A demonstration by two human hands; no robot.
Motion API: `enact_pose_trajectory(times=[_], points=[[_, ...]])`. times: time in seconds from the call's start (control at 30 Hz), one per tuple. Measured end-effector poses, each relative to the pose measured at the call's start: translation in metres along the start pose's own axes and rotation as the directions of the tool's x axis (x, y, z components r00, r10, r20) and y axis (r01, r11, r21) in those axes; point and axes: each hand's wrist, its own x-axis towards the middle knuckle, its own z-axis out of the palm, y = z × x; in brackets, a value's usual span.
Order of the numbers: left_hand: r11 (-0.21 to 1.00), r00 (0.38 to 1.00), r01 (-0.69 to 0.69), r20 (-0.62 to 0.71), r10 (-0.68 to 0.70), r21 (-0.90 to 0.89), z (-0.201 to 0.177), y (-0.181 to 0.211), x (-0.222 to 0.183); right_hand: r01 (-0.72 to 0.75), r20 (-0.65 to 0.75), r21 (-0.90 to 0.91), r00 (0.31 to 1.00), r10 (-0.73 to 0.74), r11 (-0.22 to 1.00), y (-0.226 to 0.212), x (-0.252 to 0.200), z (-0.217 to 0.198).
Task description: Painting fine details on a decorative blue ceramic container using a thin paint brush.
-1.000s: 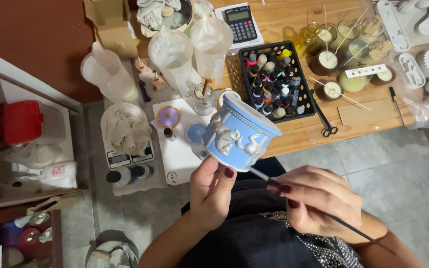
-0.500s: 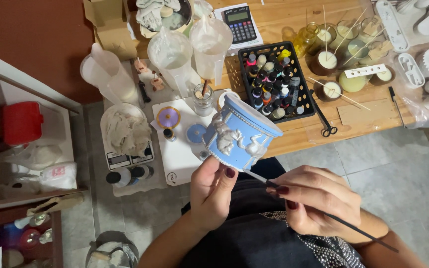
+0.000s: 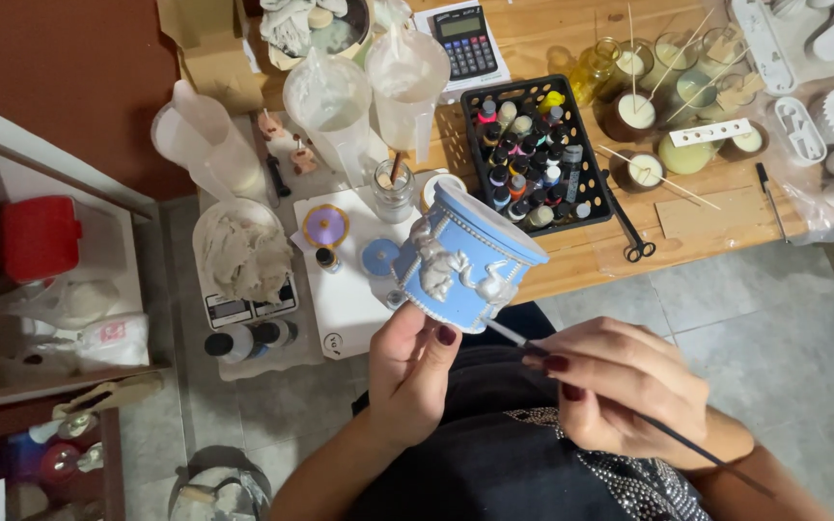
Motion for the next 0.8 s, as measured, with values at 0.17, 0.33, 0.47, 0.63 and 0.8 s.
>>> enact_pose_trajectory(times=[0.17,0.33,0.47,0.63,0.8], points=[[1.0,1.0,0.0,-0.013,0.0,0.024,-0.004,-0.006,-0.002,0.018,0.002,0.003,1.0,-0.018,1.0,0.0,0.001,0.0],[1.0,1.0,-0.004,-0.006,0.004,0.024,0.002,0.004,0.004,-0.012,-0.026,-0.034,1.0,0.011,0.999,-0.002,-0.004,-0.003],[0.999,0.999,0.029,-0.038,-0.028,0.038,-0.008,-0.01,-0.005,-0.044,-0.033,-0.039,0.999,0.042,0.998,-0.003,-0.005,-0.005],[0.993,1.0,0.027,-0.017,-0.025,0.114,-0.005,-0.001,-0.001,-0.114,-0.054,0.038,0.992,0.116,0.993,-0.006,-0.007,-0.004],[0.99,0.996,0.005,-0.093,0.008,0.138,-0.015,-0.013,-0.003,-0.217,-0.227,0.189,0.939,0.258,0.958,0.016,-0.023,0.003]])
